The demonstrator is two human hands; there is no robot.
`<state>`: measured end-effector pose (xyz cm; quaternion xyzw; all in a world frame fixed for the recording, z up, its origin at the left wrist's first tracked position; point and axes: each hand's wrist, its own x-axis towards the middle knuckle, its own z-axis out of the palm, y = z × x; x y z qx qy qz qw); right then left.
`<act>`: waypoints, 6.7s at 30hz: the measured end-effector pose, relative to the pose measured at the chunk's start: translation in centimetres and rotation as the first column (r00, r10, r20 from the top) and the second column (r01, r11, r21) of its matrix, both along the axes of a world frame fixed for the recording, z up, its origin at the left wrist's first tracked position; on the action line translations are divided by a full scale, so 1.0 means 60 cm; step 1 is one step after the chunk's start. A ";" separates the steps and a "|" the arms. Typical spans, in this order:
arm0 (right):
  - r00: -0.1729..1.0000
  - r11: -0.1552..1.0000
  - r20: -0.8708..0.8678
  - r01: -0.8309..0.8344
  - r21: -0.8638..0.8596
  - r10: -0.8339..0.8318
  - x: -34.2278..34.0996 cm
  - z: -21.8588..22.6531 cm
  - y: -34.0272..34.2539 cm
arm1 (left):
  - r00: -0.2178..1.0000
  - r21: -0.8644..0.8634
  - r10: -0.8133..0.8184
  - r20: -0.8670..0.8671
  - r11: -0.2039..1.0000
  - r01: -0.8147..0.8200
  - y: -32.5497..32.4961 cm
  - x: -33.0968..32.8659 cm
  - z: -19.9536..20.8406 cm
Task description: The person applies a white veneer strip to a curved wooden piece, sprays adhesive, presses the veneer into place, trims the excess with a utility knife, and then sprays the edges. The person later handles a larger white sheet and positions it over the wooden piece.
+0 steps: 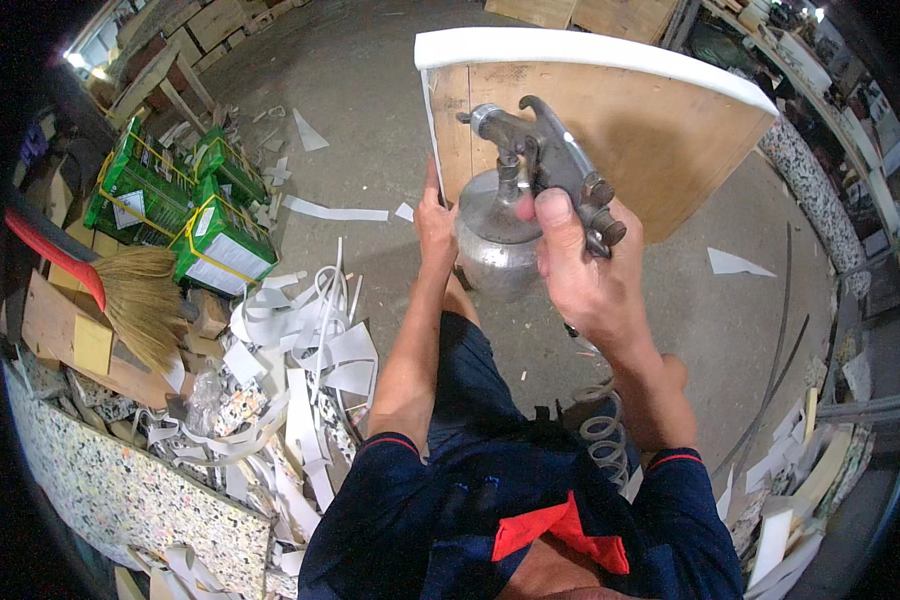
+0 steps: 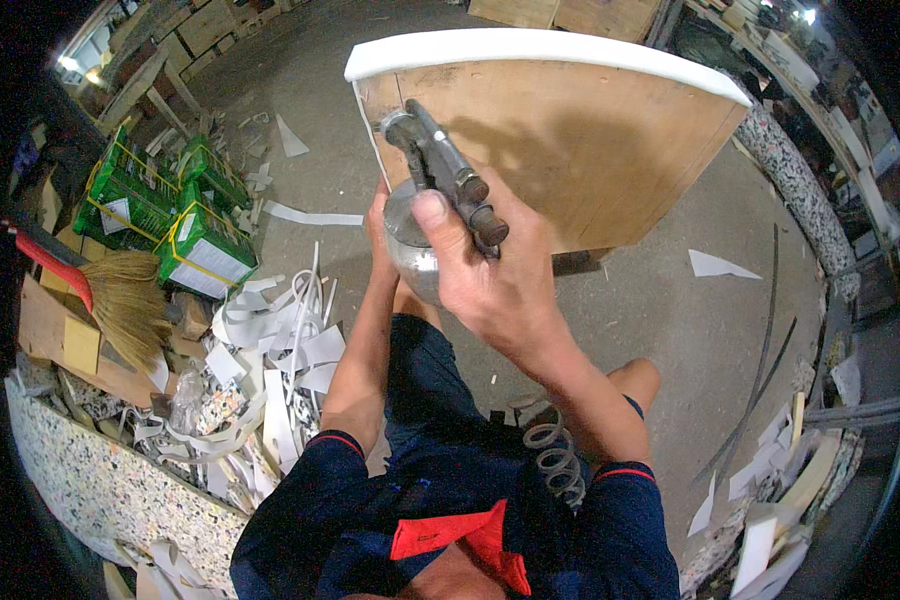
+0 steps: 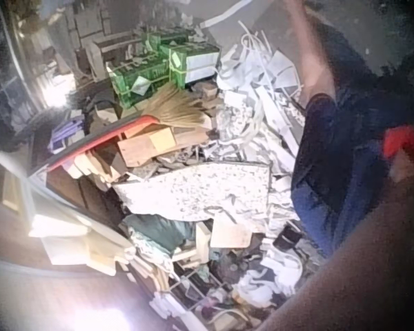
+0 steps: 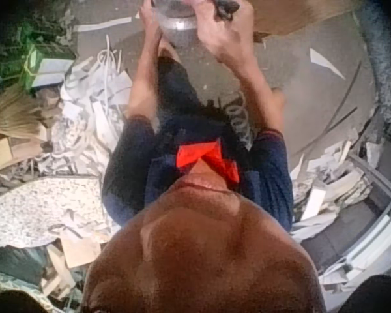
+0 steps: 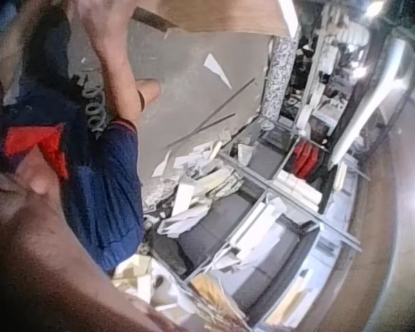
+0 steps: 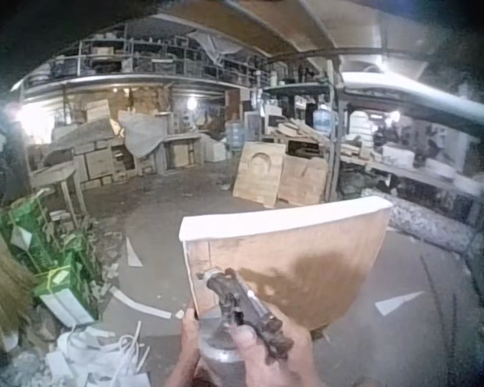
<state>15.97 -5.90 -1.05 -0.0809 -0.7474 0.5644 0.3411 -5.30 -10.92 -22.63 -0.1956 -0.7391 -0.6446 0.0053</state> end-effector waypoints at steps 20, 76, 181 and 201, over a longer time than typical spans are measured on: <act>0.999 0.997 -0.018 -0.039 -0.062 0.038 0.022 0.020 0.025 | 0.978 0.077 -0.017 0.207 0.997 0.001 0.000 0.015 0.026; 0.894 0.863 0.014 0.437 -0.254 -0.449 0.298 0.040 0.415 | 0.983 0.046 -0.001 -0.185 0.999 0.010 0.005 0.018 0.002; 0.734 0.749 0.151 0.636 0.186 -0.662 0.347 -0.138 0.328 | 0.997 0.161 -0.047 -0.062 0.985 0.056 0.011 -0.001 0.004; 0.651 0.657 0.094 0.751 0.066 -0.753 0.317 -0.066 0.389 | 0.994 -0.001 0.088 -0.063 0.996 -0.089 0.014 -0.024 -0.022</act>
